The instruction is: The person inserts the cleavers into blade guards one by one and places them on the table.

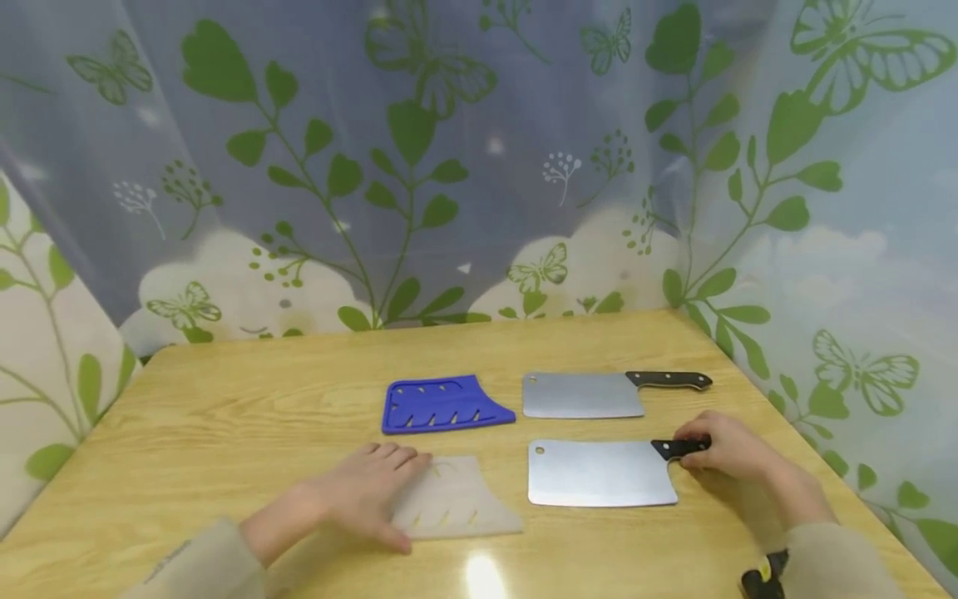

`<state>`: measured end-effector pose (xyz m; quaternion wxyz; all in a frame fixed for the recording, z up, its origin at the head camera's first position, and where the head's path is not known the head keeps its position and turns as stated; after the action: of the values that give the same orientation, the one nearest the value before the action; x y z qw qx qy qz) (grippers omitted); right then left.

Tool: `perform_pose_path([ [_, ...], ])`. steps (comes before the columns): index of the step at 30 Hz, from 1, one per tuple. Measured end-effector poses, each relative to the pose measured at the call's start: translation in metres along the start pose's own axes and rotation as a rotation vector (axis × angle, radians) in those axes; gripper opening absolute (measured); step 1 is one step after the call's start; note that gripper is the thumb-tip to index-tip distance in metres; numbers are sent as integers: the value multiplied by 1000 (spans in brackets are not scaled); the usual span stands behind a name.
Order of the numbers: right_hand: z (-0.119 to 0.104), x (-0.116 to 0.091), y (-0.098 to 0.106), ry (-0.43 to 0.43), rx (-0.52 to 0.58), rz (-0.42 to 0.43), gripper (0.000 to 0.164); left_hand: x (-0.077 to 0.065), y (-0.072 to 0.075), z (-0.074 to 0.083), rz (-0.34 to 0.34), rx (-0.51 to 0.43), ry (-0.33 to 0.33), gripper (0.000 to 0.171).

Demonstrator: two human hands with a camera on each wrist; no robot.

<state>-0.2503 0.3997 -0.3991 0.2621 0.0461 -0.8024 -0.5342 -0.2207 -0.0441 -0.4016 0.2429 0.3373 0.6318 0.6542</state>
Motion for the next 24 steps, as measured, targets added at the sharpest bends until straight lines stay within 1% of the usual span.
perform_pose_path([
  [3,-3,1,-1,-30,2,-28,26,-2,1,0,17,-11,-1,101],
  [8,-8,3,-1,-81,46,-93,25,-6,1,-3,41,-25,5,101],
  [13,-15,4,0,-47,92,-94,20,-12,4,-11,72,-30,51,109],
  [16,-20,5,0,-47,105,-90,20,-16,9,-17,113,-29,78,113],
  [21,-27,8,0,-115,112,-110,22,-27,15,-29,194,-49,127,117],
  [24,-34,11,2,-130,120,-102,21,-33,21,-38,277,-61,144,116],
])
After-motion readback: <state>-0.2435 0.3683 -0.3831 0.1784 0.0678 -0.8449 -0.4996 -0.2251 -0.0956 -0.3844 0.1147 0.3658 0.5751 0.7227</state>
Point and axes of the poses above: each hand's wrist, its own x-axis towards the middle knuckle, its own y-axis out of the back of the hand, z = x × y, the point moved 5 cm from there along x, towards the middle knuckle, and after that the axes turned 15 degrees about z, right-handed, at the moved point
